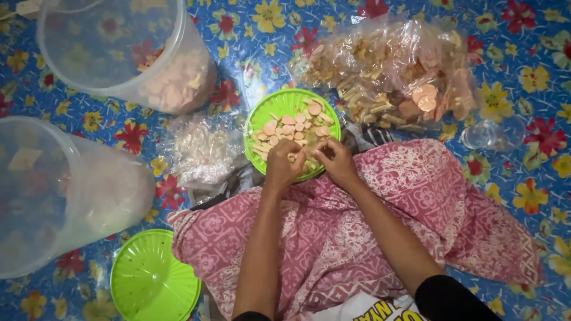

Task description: A person is manually sorting and packaging small, sliced snack items from a plate into large plastic containers while sitting on the floor.

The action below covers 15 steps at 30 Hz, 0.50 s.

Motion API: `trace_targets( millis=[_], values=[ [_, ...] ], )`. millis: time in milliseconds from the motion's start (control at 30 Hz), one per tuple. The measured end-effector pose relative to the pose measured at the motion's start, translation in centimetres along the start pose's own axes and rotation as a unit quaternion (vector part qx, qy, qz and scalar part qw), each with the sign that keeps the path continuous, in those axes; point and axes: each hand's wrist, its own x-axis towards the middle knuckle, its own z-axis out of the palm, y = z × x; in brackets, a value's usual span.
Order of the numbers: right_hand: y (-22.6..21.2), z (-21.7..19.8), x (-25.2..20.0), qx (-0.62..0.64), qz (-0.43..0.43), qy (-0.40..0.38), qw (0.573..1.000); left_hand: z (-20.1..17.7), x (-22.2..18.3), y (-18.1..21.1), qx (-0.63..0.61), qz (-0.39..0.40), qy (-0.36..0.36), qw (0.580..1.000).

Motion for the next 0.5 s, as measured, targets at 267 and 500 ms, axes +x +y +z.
trace_targets(
  millis=[267,500],
  values=[
    [-0.6,-0.1,0.4,0.024,-0.083,0.002,0.996,-1.4,1.3,2.1,-0.092,0.042,0.037,0.994],
    [0.3,-0.2,0.1,0.245,0.062,-0.001,0.968,0.7,0.4,-3.0,-0.075,-0.012,-0.062,0.995]
  ],
)
